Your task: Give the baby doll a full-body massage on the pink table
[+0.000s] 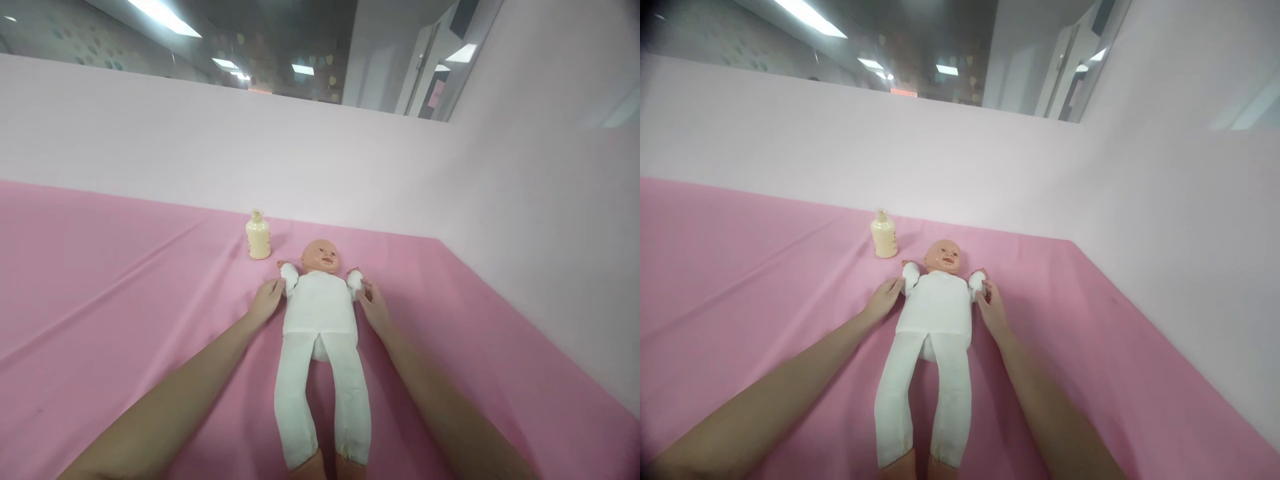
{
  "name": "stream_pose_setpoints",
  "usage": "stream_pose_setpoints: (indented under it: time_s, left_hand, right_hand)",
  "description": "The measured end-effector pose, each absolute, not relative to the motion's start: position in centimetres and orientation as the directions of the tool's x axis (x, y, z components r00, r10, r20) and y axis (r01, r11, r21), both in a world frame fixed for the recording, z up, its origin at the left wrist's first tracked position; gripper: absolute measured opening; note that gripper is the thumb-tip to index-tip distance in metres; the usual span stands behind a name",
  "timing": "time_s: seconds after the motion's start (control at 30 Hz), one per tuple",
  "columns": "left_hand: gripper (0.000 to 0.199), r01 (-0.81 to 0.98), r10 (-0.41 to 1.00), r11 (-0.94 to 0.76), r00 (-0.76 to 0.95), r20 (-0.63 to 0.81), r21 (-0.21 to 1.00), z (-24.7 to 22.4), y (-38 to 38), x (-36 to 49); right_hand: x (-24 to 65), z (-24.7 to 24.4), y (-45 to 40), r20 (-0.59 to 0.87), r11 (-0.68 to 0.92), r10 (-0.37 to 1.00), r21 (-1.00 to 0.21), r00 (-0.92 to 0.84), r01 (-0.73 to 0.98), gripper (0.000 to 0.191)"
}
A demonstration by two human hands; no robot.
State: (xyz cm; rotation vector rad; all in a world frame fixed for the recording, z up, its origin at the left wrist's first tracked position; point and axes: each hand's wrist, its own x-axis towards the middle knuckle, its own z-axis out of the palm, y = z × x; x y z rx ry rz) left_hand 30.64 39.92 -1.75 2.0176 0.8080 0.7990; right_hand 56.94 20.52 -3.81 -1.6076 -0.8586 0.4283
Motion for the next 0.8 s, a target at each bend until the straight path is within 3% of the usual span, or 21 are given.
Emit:
stream_pose_setpoints:
  time_s: [0.13,0.27,0.5,0.67,0.8]
  left_hand:
    - [0.041,0.269,0.754,-0.471,0.617,0.225,0.840,-2.0,40.2,30.8]
    - [0.042,0.044,0.749,-0.327,0.621,0.231,0.944,-2.3,40.5,30.9]
    - [0.017,-0.241,0.673,-0.059,0.707,0.217,0.969,-2.2,39.8,31.3]
    - [0.027,-0.227,0.655,-0.116,0.714,0.246,0.967,-1.4,39.3,31.0]
    - [0.032,-0.156,0.660,-0.206,0.707,0.255,0.966,-0.8,38.7,30.9]
  right_hand:
    - [56.5,-3.2,20.5,0.184,0.025,0.724,-0.970,0.665,0.241,0.065]
    - [56.4,-2.4,20.4,0.160,0.126,0.742,-0.987,0.651,0.099,0.071]
    - [55.5,-1.7,19.6,0.068,0.144,0.777,-0.987,0.626,-0.071,0.029]
    - [55.6,-1.7,19.6,0.060,0.131,0.794,-0.989,0.605,-0.075,0.025]
    - [56.3,-1.5,19.6,0.145,0.089,0.880,-0.986,0.452,0.143,0.044]
